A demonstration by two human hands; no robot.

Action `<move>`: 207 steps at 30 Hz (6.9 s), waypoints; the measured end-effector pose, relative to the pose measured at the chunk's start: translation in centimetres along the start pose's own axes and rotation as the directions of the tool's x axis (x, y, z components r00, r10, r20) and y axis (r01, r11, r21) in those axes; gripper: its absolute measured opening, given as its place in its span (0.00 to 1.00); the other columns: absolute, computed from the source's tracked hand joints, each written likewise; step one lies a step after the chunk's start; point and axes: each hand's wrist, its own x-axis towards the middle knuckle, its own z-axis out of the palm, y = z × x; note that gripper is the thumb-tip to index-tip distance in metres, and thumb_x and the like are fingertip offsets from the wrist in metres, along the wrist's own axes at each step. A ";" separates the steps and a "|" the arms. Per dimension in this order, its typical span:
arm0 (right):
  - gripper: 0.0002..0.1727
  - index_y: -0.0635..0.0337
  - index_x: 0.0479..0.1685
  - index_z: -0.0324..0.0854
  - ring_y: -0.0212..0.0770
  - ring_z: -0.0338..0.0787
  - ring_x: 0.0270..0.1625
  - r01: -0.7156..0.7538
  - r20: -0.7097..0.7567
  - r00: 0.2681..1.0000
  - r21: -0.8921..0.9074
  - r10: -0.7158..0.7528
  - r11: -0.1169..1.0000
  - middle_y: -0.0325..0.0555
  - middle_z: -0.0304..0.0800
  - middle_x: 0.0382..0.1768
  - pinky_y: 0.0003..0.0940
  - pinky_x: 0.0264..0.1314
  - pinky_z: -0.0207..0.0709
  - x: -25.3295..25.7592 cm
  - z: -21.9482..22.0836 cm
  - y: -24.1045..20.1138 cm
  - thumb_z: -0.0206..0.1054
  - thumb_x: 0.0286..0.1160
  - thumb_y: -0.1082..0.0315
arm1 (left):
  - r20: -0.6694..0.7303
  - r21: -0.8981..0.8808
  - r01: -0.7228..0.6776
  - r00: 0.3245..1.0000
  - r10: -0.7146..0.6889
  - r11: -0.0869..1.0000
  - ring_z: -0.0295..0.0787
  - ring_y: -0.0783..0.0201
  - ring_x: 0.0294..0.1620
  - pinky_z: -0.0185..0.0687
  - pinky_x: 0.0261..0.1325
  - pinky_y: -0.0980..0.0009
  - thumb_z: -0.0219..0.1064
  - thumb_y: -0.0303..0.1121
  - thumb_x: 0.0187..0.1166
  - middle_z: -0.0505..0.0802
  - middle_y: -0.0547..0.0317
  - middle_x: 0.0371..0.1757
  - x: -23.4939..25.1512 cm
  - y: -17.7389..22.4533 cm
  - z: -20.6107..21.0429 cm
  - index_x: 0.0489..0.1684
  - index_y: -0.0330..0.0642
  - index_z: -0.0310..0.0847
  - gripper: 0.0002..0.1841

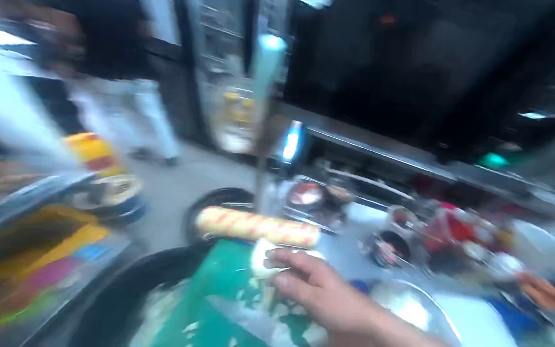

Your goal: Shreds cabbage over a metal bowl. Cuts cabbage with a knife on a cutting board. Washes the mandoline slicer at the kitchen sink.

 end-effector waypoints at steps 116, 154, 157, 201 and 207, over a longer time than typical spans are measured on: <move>0.05 0.60 0.41 0.79 0.42 0.88 0.31 0.040 -0.660 0.360 0.717 0.659 0.696 0.49 0.88 0.33 0.39 0.33 0.86 -40.3 -16.4 30.1 0.68 0.73 0.69 | -0.720 -0.594 -0.477 0.674 -0.165 0.647 0.90 0.57 0.57 0.91 0.56 0.60 0.74 0.23 0.67 0.88 0.49 0.61 0.3 -1.4 2.3 0.73 0.35 0.62 0.33; 0.25 0.56 0.69 0.80 0.48 0.88 0.62 -0.319 0.157 0.944 0.210 0.290 0.924 0.51 0.88 0.61 0.53 0.64 0.83 15.6 7.4 1.9 0.59 0.88 0.47 | -0.719 -0.687 -0.577 0.456 -0.524 0.441 0.90 0.48 0.59 0.90 0.61 0.50 0.86 0.30 0.56 0.89 0.38 0.62 -12.8 -8.7 5.9 0.71 0.30 0.68 0.40; 0.32 0.59 0.68 0.80 0.52 0.89 0.58 -0.209 0.212 0.952 -0.071 0.220 0.975 0.56 0.88 0.58 0.58 0.61 0.82 20.3 11.9 2.1 0.56 0.86 0.39 | -0.709 -0.689 -0.575 0.411 -0.573 0.441 0.91 0.49 0.56 0.92 0.57 0.52 0.86 0.30 0.56 0.90 0.39 0.58 -14.2 -9.6 5.1 0.70 0.30 0.68 0.40; 0.14 0.68 0.61 0.75 0.61 0.94 0.51 0.249 -0.412 0.719 0.904 0.560 0.347 0.66 0.91 0.52 0.58 0.57 0.89 -17.7 -2.3 11.0 0.57 0.85 0.69 | -0.566 -0.787 -0.598 0.599 -0.566 0.153 0.91 0.39 0.57 0.88 0.64 0.44 0.68 0.34 0.78 0.88 0.30 0.59 -3.9 1.3 0.4 0.72 0.34 0.61 0.28; 0.15 0.68 0.61 0.77 0.60 0.94 0.50 0.204 -0.390 0.721 0.910 0.573 0.362 0.66 0.91 0.53 0.58 0.55 0.89 -17.8 -2.8 11.1 0.56 0.86 0.67 | -0.573 -0.777 -0.610 0.586 -0.573 0.153 0.91 0.38 0.58 0.88 0.64 0.43 0.71 0.36 0.76 0.88 0.30 0.59 -3.9 1.8 0.5 0.72 0.34 0.61 0.31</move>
